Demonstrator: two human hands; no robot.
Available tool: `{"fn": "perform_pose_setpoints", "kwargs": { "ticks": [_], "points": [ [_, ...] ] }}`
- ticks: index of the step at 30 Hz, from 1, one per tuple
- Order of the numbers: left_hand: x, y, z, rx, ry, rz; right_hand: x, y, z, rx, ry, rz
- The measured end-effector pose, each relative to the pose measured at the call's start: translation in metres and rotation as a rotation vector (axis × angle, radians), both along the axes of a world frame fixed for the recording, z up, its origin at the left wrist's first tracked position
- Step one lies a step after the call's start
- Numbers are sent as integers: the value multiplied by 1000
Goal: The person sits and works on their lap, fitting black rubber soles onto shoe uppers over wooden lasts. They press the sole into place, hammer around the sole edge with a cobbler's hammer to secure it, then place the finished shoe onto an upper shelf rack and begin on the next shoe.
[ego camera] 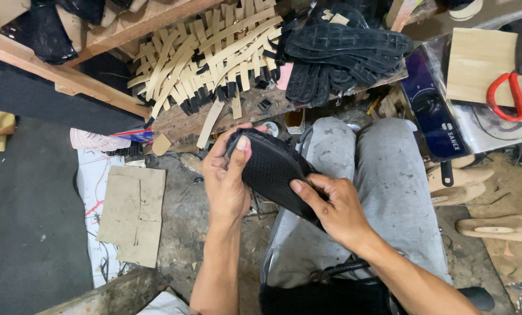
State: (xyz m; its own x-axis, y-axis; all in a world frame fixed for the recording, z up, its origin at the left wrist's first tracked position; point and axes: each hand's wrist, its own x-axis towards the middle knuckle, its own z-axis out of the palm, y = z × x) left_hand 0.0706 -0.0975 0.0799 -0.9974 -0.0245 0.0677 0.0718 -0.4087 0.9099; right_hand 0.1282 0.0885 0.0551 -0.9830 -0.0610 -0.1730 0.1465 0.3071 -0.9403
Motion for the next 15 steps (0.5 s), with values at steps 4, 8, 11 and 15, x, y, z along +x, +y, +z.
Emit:
{"fn": "perform_pose_setpoints", "kwargs": {
  "ticks": [4,8,11,15],
  "points": [
    [0,-1,1,58,-27,-12,-8,-2,-6,23,8,-18],
    [5,-5,2,-237,-60,-110,-17,-6,-3,34,79,-29],
    [8,-5,-3,-424,-55,-66,-14,-5,6,23,33,-20],
    [8,-9,-12,-286,-102,-81,-4,1,19,29,-83,-9]
  ]
}}
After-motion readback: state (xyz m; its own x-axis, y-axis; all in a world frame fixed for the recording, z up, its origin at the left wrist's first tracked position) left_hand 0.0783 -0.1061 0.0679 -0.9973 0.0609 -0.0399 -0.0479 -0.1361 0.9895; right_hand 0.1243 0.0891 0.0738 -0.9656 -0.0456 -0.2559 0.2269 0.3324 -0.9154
